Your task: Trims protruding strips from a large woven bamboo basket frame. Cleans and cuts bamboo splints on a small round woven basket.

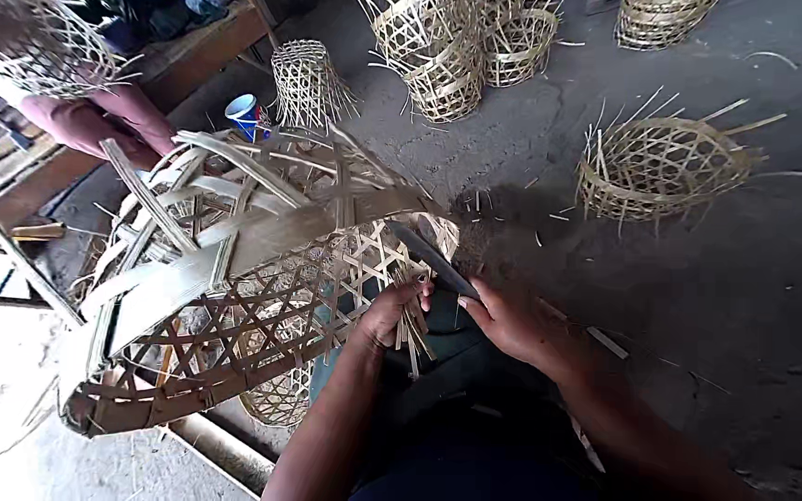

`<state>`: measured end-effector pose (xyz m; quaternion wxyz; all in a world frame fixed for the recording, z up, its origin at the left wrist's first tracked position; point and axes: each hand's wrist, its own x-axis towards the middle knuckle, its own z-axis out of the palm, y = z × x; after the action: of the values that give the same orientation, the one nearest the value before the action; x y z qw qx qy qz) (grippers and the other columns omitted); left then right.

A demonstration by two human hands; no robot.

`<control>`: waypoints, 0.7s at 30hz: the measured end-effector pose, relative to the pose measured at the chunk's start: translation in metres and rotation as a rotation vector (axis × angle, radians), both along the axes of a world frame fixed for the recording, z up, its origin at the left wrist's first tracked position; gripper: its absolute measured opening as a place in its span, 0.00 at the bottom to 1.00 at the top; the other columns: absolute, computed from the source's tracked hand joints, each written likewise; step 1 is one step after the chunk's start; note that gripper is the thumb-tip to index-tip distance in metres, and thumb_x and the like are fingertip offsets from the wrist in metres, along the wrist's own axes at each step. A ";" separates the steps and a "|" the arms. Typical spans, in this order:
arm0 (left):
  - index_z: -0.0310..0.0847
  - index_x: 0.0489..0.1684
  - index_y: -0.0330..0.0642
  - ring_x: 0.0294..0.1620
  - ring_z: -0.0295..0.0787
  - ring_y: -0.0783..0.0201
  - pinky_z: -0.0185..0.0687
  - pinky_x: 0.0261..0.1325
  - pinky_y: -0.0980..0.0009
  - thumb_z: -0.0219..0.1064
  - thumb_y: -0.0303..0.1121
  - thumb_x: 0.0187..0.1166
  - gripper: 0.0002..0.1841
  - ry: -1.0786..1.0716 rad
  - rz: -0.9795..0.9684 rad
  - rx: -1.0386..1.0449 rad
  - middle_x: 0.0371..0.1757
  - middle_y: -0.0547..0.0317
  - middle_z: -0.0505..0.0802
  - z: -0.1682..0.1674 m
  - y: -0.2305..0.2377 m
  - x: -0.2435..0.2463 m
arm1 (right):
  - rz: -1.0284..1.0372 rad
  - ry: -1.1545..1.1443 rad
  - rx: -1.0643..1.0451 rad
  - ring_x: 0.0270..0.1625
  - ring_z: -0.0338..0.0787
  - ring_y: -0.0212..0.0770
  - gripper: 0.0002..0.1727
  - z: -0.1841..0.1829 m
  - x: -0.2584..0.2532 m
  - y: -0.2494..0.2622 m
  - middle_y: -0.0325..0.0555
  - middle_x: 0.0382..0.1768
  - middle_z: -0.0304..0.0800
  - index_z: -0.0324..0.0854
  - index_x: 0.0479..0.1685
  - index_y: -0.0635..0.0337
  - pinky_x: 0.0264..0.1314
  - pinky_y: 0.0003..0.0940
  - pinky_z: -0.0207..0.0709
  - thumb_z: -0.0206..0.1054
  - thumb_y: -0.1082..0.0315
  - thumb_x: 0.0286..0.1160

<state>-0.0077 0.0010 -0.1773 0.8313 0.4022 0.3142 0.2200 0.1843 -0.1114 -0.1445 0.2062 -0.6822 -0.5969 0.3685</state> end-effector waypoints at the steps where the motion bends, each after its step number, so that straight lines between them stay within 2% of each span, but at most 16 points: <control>1: 0.78 0.36 0.42 0.27 0.82 0.74 0.82 0.36 0.80 0.48 0.29 0.91 0.14 -0.006 -0.004 -0.007 0.28 0.64 0.84 -0.001 0.001 0.000 | 0.002 0.005 -0.010 0.53 0.90 0.57 0.27 -0.006 -0.001 0.001 0.61 0.50 0.89 0.64 0.86 0.56 0.61 0.57 0.79 0.48 0.54 0.95; 9: 0.77 0.33 0.44 0.25 0.80 0.75 0.80 0.35 0.81 0.47 0.29 0.92 0.15 0.007 -0.006 -0.020 0.26 0.65 0.83 -0.004 0.005 0.000 | -0.016 -0.036 0.028 0.54 0.91 0.63 0.26 -0.019 -0.016 0.027 0.64 0.50 0.90 0.63 0.85 0.58 0.61 0.62 0.80 0.48 0.56 0.95; 10: 0.77 0.33 0.44 0.25 0.79 0.76 0.80 0.35 0.81 0.47 0.30 0.92 0.16 0.018 -0.034 -0.005 0.26 0.66 0.83 -0.004 0.005 -0.001 | -0.008 -0.039 0.018 0.55 0.91 0.62 0.25 -0.018 -0.017 0.034 0.64 0.49 0.89 0.64 0.83 0.60 0.61 0.62 0.80 0.49 0.57 0.95; 12: 0.79 0.33 0.45 0.25 0.80 0.77 0.80 0.35 0.81 0.50 0.28 0.89 0.14 0.085 -0.101 0.051 0.25 0.68 0.84 0.001 0.000 0.001 | 0.016 -0.070 -0.038 0.54 0.90 0.63 0.19 -0.014 -0.021 0.048 0.64 0.45 0.88 0.71 0.69 0.69 0.59 0.61 0.80 0.52 0.63 0.93; 13: 0.80 0.34 0.44 0.25 0.79 0.77 0.79 0.35 0.82 0.51 0.27 0.89 0.13 0.143 -0.104 0.070 0.25 0.68 0.83 0.010 -0.009 0.004 | 0.032 -0.068 -0.078 0.56 0.90 0.63 0.16 -0.012 -0.021 0.054 0.65 0.47 0.88 0.72 0.66 0.71 0.60 0.62 0.80 0.54 0.67 0.91; 15: 0.78 0.32 0.44 0.24 0.76 0.78 0.77 0.34 0.83 0.50 0.24 0.90 0.14 0.260 -0.037 0.083 0.23 0.69 0.80 0.034 -0.025 0.010 | 0.058 -0.011 -0.065 0.53 0.92 0.56 0.14 -0.017 -0.020 0.059 0.59 0.43 0.90 0.74 0.63 0.70 0.60 0.59 0.82 0.56 0.69 0.89; 16: 0.77 0.33 0.43 0.24 0.77 0.77 0.77 0.34 0.83 0.48 0.24 0.91 0.14 0.257 0.010 0.078 0.23 0.68 0.80 0.039 -0.029 0.011 | 0.072 0.013 -0.038 0.50 0.93 0.50 0.14 -0.020 -0.019 0.060 0.53 0.41 0.91 0.74 0.62 0.68 0.60 0.55 0.84 0.54 0.67 0.91; 19: 0.75 0.30 0.44 0.25 0.78 0.77 0.78 0.34 0.82 0.45 0.28 0.91 0.16 0.057 0.059 0.155 0.22 0.69 0.80 0.050 -0.037 0.013 | 0.065 0.057 -0.021 0.50 0.92 0.52 0.17 -0.019 -0.013 0.060 0.56 0.41 0.90 0.79 0.58 0.68 0.61 0.57 0.82 0.55 0.61 0.91; 21: 0.78 0.28 0.45 0.26 0.80 0.78 0.79 0.36 0.80 0.49 0.29 0.89 0.16 -0.105 0.021 0.356 0.21 0.71 0.82 0.062 -0.045 0.025 | 0.040 0.125 -0.024 0.46 0.90 0.52 0.15 -0.014 -0.010 0.055 0.57 0.39 0.88 0.79 0.55 0.70 0.56 0.55 0.81 0.62 0.63 0.86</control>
<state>0.0175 -0.0438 -0.1156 0.7598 0.5278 0.2306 0.3017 0.1739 -0.0560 -0.1582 0.2274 -0.6482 -0.5919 0.4216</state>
